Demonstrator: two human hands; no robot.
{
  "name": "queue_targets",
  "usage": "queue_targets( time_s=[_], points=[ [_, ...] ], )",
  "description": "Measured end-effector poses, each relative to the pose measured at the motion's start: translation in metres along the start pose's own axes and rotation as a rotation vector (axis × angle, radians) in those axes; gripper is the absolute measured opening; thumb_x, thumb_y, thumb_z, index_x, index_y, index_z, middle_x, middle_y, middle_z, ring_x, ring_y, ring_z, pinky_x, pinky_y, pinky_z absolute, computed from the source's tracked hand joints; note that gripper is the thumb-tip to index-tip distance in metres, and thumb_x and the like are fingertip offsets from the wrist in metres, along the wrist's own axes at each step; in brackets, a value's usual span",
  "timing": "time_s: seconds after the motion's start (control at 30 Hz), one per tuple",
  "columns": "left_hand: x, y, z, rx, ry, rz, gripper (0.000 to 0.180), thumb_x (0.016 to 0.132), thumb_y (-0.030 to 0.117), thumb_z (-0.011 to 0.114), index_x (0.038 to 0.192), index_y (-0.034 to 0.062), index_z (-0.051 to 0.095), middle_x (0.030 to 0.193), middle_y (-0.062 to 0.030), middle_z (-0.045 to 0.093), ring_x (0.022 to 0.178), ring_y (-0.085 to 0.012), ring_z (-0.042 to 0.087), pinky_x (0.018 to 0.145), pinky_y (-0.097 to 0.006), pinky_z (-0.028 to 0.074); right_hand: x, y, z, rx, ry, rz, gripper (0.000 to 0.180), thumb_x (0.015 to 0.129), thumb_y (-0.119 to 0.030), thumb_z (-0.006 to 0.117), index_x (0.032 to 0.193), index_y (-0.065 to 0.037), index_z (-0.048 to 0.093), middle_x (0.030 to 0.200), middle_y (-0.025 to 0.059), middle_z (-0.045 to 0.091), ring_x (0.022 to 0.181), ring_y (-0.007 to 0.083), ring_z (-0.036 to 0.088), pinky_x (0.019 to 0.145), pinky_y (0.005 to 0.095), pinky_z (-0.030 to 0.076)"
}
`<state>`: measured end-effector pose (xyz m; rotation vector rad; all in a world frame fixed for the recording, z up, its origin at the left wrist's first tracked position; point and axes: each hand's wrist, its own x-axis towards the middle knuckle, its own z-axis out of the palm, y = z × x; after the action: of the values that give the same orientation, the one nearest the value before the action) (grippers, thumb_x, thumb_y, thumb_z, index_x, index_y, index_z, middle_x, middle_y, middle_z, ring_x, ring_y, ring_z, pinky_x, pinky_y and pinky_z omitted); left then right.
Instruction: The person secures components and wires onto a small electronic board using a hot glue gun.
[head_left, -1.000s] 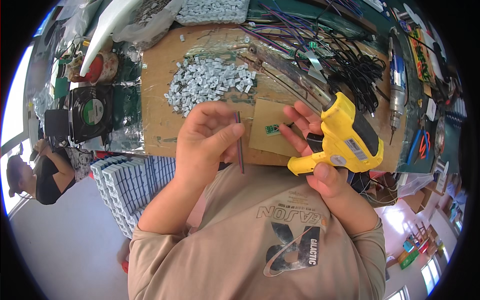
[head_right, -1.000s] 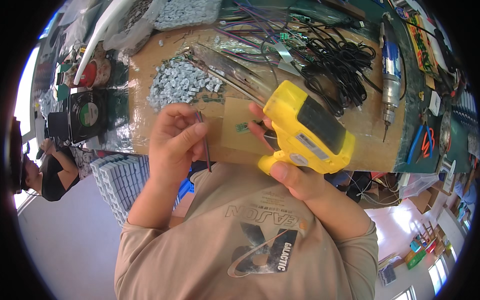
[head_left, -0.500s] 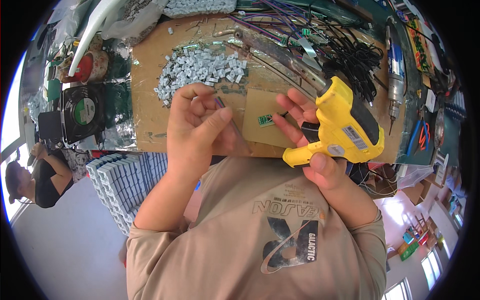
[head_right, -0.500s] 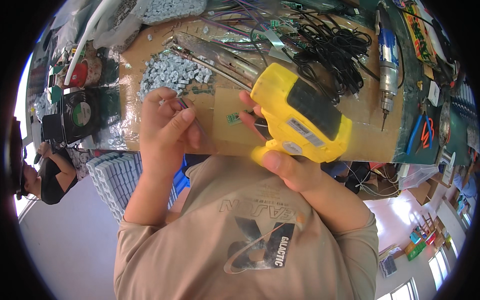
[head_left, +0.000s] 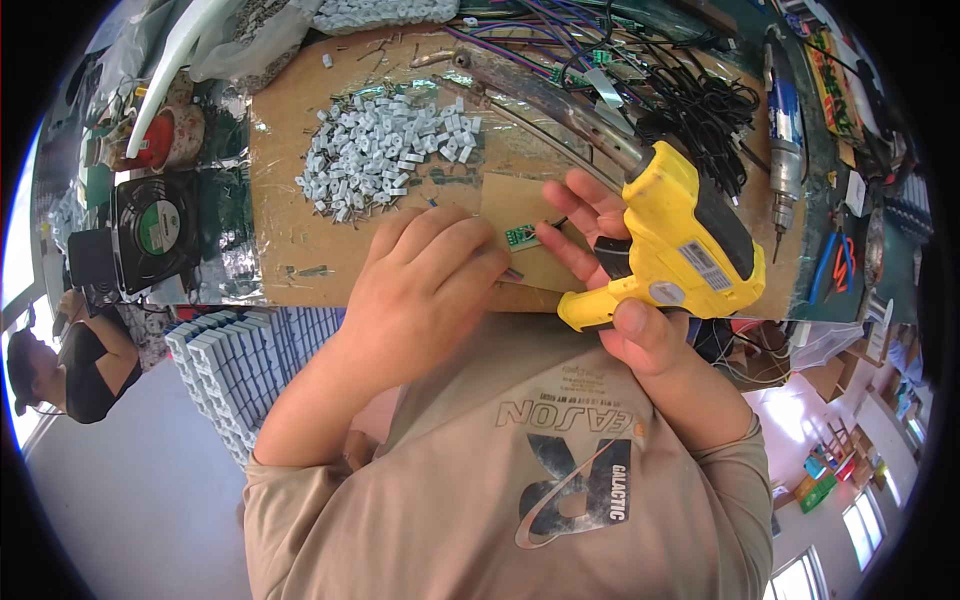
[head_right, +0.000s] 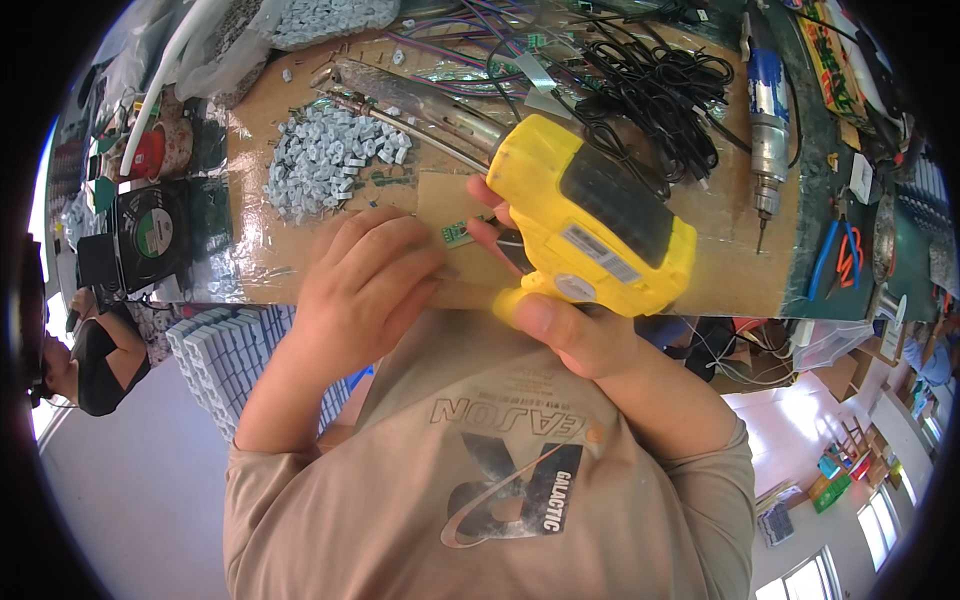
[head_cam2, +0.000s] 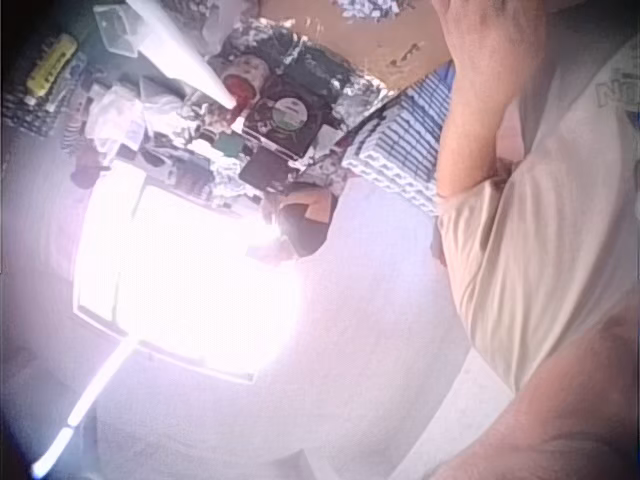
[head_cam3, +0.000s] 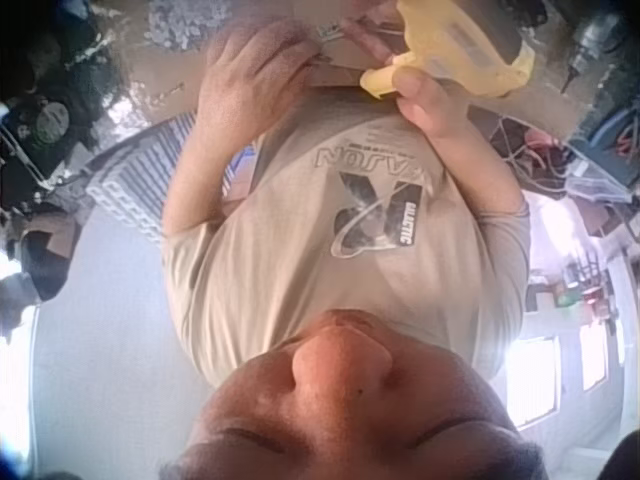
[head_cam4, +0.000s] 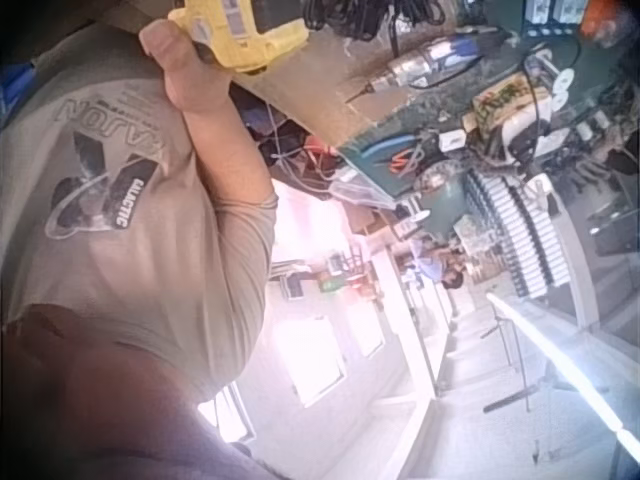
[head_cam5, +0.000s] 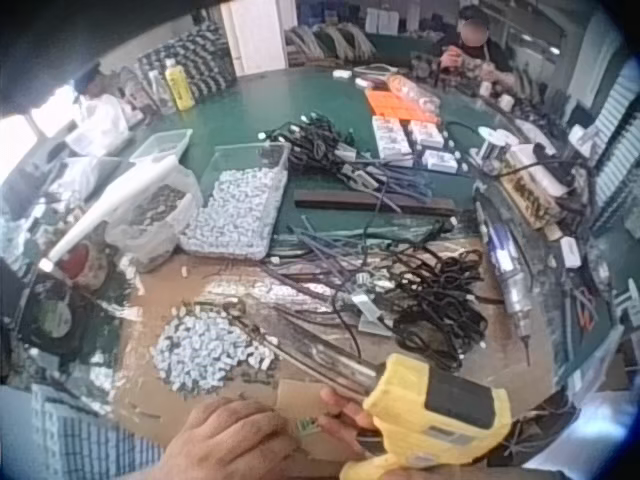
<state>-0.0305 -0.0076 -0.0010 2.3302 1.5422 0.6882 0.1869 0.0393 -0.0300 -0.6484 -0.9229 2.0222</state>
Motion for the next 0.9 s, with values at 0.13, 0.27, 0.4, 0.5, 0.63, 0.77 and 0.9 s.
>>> queue_targets(
  time_s=[0.13, 0.27, 0.4, 0.5, 0.63, 0.77, 0.9],
  points=[
    [0.001, -0.003, -0.006, 0.025, -0.046, 0.047, 0.028, 0.066, 0.008, 0.076, 0.093, 0.0065, 0.067, 0.102, -0.0076, 0.064, 0.099, -0.0308, 0.061, 0.086, -0.044, 0.048, 0.0, 0.001, -0.003, -0.029, -0.002, -0.01, 0.07, 0.079, -0.041, 0.08, 0.136, -0.015, 0.05, 0.155, 0.0161, 0.032, 0.145, 0.0373, 0.03, 0.116, 0.0548, 0.031],
    [-0.007, -0.009, 0.002, 0.013, 0.005, 0.098, 0.028, 0.068, 0.008, 0.073, 0.094, 0.0069, 0.065, 0.097, -0.0068, 0.063, 0.096, -0.0286, 0.061, 0.087, -0.045, 0.047, 0.0, 0.003, -0.002, -0.032, 0.002, -0.017, 0.071, 0.079, -0.041, 0.08, 0.137, -0.013, 0.05, 0.155, 0.0162, 0.032, 0.145, 0.0375, 0.029, 0.116, 0.0542, 0.031],
    [-0.009, 0.0, -0.002, -0.089, 0.031, -0.107, 0.027, 0.074, 0.005, 0.068, 0.101, 0.0066, 0.065, 0.096, -0.0087, 0.063, 0.087, -0.0289, 0.062, 0.083, -0.042, 0.048, 0.0, 0.001, -0.002, -0.029, 0.005, -0.007, 0.07, 0.079, -0.04, 0.08, 0.136, -0.013, 0.051, 0.155, 0.0161, 0.032, 0.145, 0.0373, 0.03, 0.116, 0.0541, 0.031],
    [-0.009, 0.002, 0.003, -0.17, 0.014, -0.226, 0.026, 0.079, 0.003, 0.066, 0.106, 0.0053, 0.065, 0.098, -0.0105, 0.063, 0.084, -0.0302, 0.063, 0.075, -0.04, 0.05, 0.0, 0.0, 0.0, -0.039, 0.004, -0.001, 0.068, 0.078, -0.04, 0.081, 0.134, -0.014, 0.052, 0.155, 0.0161, 0.032, 0.145, 0.0371, 0.03, 0.116, 0.0543, 0.031],
    [-0.005, 0.002, 0.01, -0.184, 0.063, -0.213, 0.025, 0.082, 0.004, 0.066, 0.107, 0.0048, 0.064, 0.099, -0.0111, 0.063, 0.084, -0.0307, 0.063, 0.069, -0.04, 0.05, -0.001, 0.001, -0.001, -0.039, 0.006, -0.005, 0.067, 0.079, -0.04, 0.081, 0.133, -0.015, 0.053, 0.155, 0.0162, 0.032, 0.145, 0.0371, 0.03, 0.116, 0.0546, 0.031],
    [-0.004, 0.0, 0.013, -0.114, 0.083, -0.166, 0.028, 0.077, 0.002, 0.065, 0.105, 0.0039, 0.065, 0.099, -0.0105, 0.062, 0.084, -0.0294, 0.062, 0.071, -0.039, 0.048, 0.0, 0.001, -0.002, -0.047, 0.004, -0.001, 0.067, 0.078, -0.041, 0.081, 0.133, -0.015, 0.053, 0.155, 0.0164, 0.031, 0.145, 0.0374, 0.029, 0.116, 0.0546, 0.031],
    [-0.008, -0.006, 0.019, 0.015, 0.113, -0.035, 0.034, 0.07, 0.005, 0.063, 0.104, 0.0022, 0.065, 0.098, -0.01, 0.061, 0.083, -0.0274, 0.059, 0.073, -0.037, 0.047, 0.0, 0.003, -0.006, -0.063, -0.053, -0.02, 0.067, 0.078, -0.041, 0.081, 0.134, -0.015, 0.053, 0.155, 0.0166, 0.031, 0.145, 0.0376, 0.029, 0.116, 0.0547, 0.03]
  ],
)
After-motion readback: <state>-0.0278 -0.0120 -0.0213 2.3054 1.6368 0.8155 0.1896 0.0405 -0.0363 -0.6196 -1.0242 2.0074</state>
